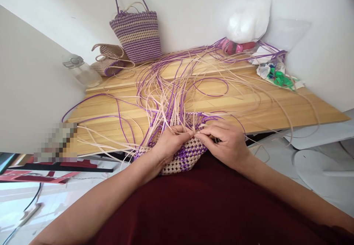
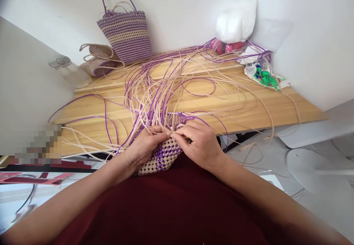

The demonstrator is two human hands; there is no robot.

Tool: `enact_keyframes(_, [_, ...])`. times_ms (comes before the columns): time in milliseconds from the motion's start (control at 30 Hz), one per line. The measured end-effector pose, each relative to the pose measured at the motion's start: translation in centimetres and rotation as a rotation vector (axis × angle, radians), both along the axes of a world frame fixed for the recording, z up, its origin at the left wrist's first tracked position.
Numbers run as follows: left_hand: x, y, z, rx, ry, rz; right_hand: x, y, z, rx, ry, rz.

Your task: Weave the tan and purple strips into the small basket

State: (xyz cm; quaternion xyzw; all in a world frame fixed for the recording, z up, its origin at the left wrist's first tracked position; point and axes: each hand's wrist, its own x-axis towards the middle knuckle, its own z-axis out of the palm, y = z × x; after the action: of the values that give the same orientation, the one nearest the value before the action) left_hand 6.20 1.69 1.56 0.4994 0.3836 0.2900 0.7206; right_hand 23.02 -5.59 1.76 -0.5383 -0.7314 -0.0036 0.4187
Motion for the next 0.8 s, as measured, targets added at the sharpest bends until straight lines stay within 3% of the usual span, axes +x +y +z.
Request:
enact_keyframes(267, [-0.2, 0.3, -0.4, -0.027, -0.015, -0.025, -0.6, -0.4, 0.3, 0.014, 0.094, -0.045])
enact_keyframes(400, [-0.3, 0.3, -0.4, -0.033, -0.031, -0.029, -0.8, -0.5, 0.6, -0.068, 0.181, 0.024])
enact_keyframes(600, [-0.9, -0.1, -0.2, -0.023, -0.015, -0.061, -0.1, -2.1, 1.4, -0.385, 0.115, 0.087])
enact_keyframes(800, [-0.9, -0.2, 0.3, -0.013, -0.028, -0.059, -0.2, -2.5, 1.2, -0.321, 0.338, 0.253])
